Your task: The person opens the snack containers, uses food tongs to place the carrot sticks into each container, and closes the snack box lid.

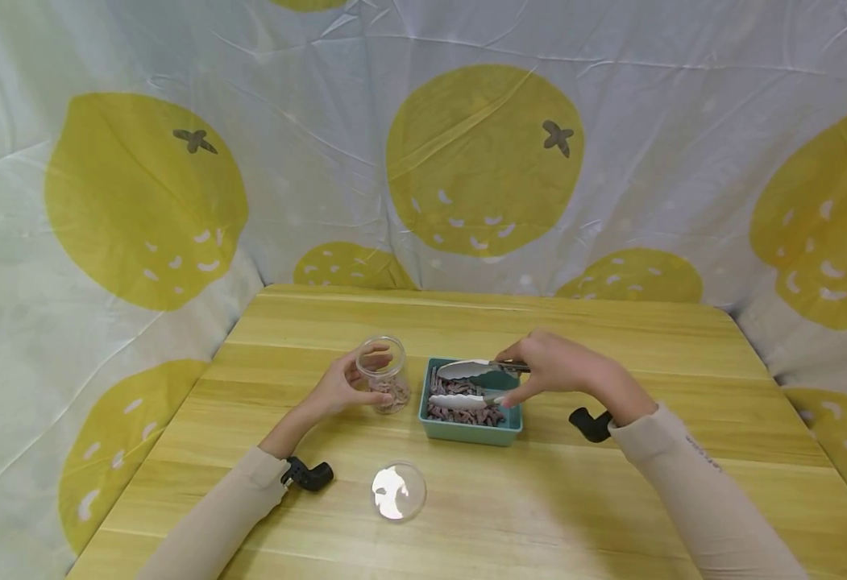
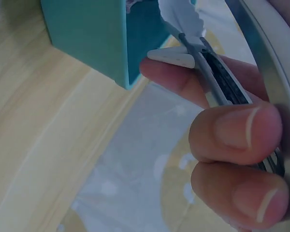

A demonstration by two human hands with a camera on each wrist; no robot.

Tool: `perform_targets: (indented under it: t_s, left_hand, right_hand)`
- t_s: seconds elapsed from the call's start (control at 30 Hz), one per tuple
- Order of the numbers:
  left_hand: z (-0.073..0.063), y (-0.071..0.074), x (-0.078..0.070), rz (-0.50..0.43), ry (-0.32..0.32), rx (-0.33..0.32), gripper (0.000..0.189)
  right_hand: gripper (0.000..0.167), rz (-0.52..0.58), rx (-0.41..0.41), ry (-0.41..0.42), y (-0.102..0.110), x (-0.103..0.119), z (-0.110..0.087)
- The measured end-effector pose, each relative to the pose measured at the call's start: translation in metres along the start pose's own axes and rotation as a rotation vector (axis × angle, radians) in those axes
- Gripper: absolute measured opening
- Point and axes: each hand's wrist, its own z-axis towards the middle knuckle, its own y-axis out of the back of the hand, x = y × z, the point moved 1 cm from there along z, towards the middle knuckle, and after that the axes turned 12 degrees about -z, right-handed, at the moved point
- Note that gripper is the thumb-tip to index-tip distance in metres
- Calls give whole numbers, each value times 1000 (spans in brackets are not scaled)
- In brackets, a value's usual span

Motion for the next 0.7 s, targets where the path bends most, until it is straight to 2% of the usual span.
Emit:
perform_targets:
  t_s: [0.27,0.5,0.7]
  left_hand:
    - [6,8,21,19,7,0,82]
    - [6,8,22,25,1,-8,80]
    - [6,8,20,24,-8,-7,79]
  right_hand:
    - [71,-29,-13,6,-3,3,3]
    - [71,-63,11,-23,-4,8,5]
    - [72,-61,24,-17,-6,9,7]
